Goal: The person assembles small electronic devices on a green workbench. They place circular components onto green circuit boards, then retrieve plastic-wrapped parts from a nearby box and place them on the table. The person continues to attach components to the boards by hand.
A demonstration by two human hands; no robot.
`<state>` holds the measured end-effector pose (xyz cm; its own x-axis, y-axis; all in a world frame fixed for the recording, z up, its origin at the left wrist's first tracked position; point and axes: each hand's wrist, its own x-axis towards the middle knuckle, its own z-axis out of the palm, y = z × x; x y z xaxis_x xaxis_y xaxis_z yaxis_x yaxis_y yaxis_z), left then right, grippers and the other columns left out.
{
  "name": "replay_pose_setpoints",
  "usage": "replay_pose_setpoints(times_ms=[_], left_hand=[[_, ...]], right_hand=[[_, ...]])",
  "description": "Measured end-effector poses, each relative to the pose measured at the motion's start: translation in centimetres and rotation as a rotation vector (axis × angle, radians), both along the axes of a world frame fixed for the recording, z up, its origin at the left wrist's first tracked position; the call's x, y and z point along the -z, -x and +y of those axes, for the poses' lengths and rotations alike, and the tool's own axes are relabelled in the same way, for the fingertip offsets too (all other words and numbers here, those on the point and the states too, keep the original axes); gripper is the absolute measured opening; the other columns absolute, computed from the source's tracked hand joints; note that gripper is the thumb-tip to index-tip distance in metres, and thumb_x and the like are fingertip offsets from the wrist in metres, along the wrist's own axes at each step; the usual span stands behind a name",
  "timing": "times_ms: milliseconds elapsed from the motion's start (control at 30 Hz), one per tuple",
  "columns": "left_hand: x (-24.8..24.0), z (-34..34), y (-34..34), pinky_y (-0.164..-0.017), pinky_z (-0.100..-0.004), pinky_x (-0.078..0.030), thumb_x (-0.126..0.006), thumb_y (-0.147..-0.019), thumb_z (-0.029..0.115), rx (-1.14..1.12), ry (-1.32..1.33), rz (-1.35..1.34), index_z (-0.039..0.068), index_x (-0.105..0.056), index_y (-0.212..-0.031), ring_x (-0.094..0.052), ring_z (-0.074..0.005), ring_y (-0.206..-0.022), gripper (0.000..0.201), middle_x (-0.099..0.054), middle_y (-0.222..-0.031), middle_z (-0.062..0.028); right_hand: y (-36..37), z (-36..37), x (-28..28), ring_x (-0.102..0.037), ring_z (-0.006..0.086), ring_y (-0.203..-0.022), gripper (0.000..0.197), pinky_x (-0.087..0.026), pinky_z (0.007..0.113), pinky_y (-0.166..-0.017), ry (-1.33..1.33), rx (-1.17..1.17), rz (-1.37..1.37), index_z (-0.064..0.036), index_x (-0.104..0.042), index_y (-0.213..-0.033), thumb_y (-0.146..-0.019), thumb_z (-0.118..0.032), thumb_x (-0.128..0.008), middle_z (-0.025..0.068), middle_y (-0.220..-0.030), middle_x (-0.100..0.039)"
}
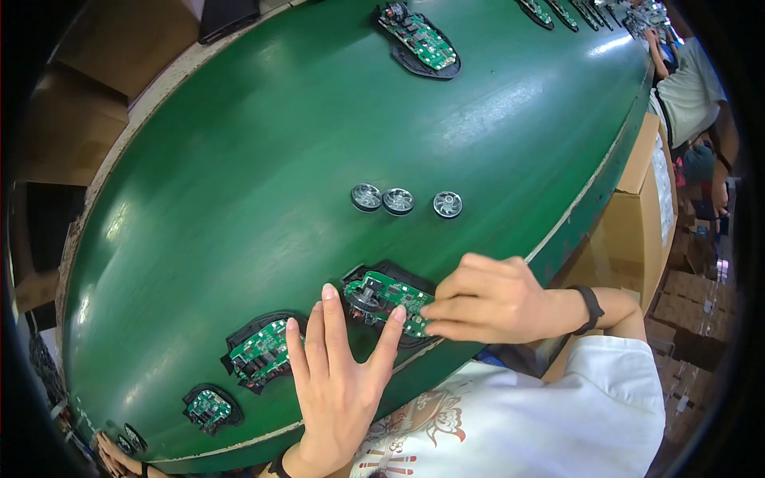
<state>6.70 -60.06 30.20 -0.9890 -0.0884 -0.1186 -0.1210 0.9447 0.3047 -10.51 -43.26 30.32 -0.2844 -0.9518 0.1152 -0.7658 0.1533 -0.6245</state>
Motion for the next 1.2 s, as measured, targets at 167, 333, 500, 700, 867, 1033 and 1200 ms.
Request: replay_pose_setpoints(times_ms=[167, 333, 500, 700, 867, 1033, 1200], left_hand=[[-1.5, -1.8, 1.6, -0.100, -0.0625, -0.039, -0.075, -0.078, 0.030, 0.033, -0.011, -0.031, 0.035, -0.062, -0.127, -0.053, -0.0392, -0.118, 0.051, -0.050, -0.135, -0.0267], [-1.7, -5.9, 3.7, -0.104, -0.0633, -0.035, -0.078, -0.077, 0.030, -0.092, 0.005, -0.076, 0.029, -0.063, -0.122, -0.048, -0.0445, -0.124, 0.047, -0.048, -0.137, -0.0270], [0.0, -11.1, 8.0, -0.105, -0.0539, -0.037, -0.074, -0.082, 0.024, -0.128, 0.119, 0.092, 0.023, -0.068, -0.113, -0.049, -0.0398, -0.125, 0.032, -0.052, -0.138, -0.0220], [2.4, -14.2, 12.4, -0.103, -0.0512, -0.039, -0.073, -0.083, 0.025, -0.117, 0.277, 0.200, 0.024, -0.067, -0.114, -0.049, -0.0370, -0.124, 0.032, -0.054, -0.136, -0.0150], [-0.7, -12.0, 9.8, -0.104, -0.0496, -0.038, -0.074, -0.081, 0.016, -0.137, 0.257, 0.200, 0.023, -0.057, -0.131, -0.048, -0.0352, -0.124, 0.054, -0.051, -0.138, -0.0159], [-4.7, -8.4, 0.2, -0.106, -0.0583, -0.036, -0.079, -0.076, 0.027, -0.124, 0.127, -0.093, 0.021, -0.052, -0.136, -0.046, -0.0416, -0.126, 0.066, -0.048, -0.138, -0.0216], [-2.9, -5.4, -6.0, -0.100, -0.0551, -0.039, -0.078, -0.075, 0.020, -0.251, 0.093, -0.158, 0.019, -0.050, -0.140, -0.049, -0.0406, -0.118, 0.071, -0.048, -0.134, -0.0242]], right_hand=[[4.6, -1.8, -1.6, -0.058, 0.0191, -0.078, 0.030, -0.052, 0.030, -0.055, -0.032, 0.046, 0.257, -0.0090, -0.070, -0.104, -0.076, -0.015, -0.077, 0.0029, -0.096, -0.062], [6.4, -5.0, -1.5, -0.057, 0.0232, -0.100, 0.054, -0.055, 0.033, -0.072, -0.198, -0.065, 0.358, -0.0133, -0.057, -0.128, -0.077, -0.016, -0.074, 0.0063, -0.123, -0.057], [6.2, -5.5, -0.1, -0.059, 0.0220, -0.095, 0.053, -0.053, 0.032, -0.072, -0.189, -0.181, 0.455, -0.0166, -0.060, -0.127, -0.076, -0.013, -0.072, 0.0043, -0.118, -0.062], [6.8, -6.9, 0.4, -0.060, 0.0217, -0.084, 0.043, -0.053, 0.035, -0.067, -0.055, -0.107, 0.307, -0.0135, -0.064, -0.122, -0.080, -0.019, -0.074, 0.0022, -0.100, -0.065], [7.1, -7.7, 1.4, -0.061, 0.0204, -0.088, 0.033, -0.051, 0.036, -0.062, -0.083, 0.016, 0.318, -0.0128, -0.065, -0.115, -0.083, -0.022, -0.071, 0.0024, -0.092, -0.062], [7.1, -8.7, 1.4, -0.062, 0.0233, -0.086, 0.028, -0.052, 0.039, -0.065, -0.071, 0.063, 0.326, -0.0112, -0.067, -0.110, -0.082, -0.016, -0.069, 0.0046, -0.089, -0.063], [6.9, -9.1, 1.1, -0.061, 0.0237, -0.085, 0.026, -0.052, 0.039, -0.065, -0.059, 0.040, 0.370, -0.0115, -0.069, -0.107, -0.081, -0.014, -0.070, 0.0046, -0.085, -0.062]])
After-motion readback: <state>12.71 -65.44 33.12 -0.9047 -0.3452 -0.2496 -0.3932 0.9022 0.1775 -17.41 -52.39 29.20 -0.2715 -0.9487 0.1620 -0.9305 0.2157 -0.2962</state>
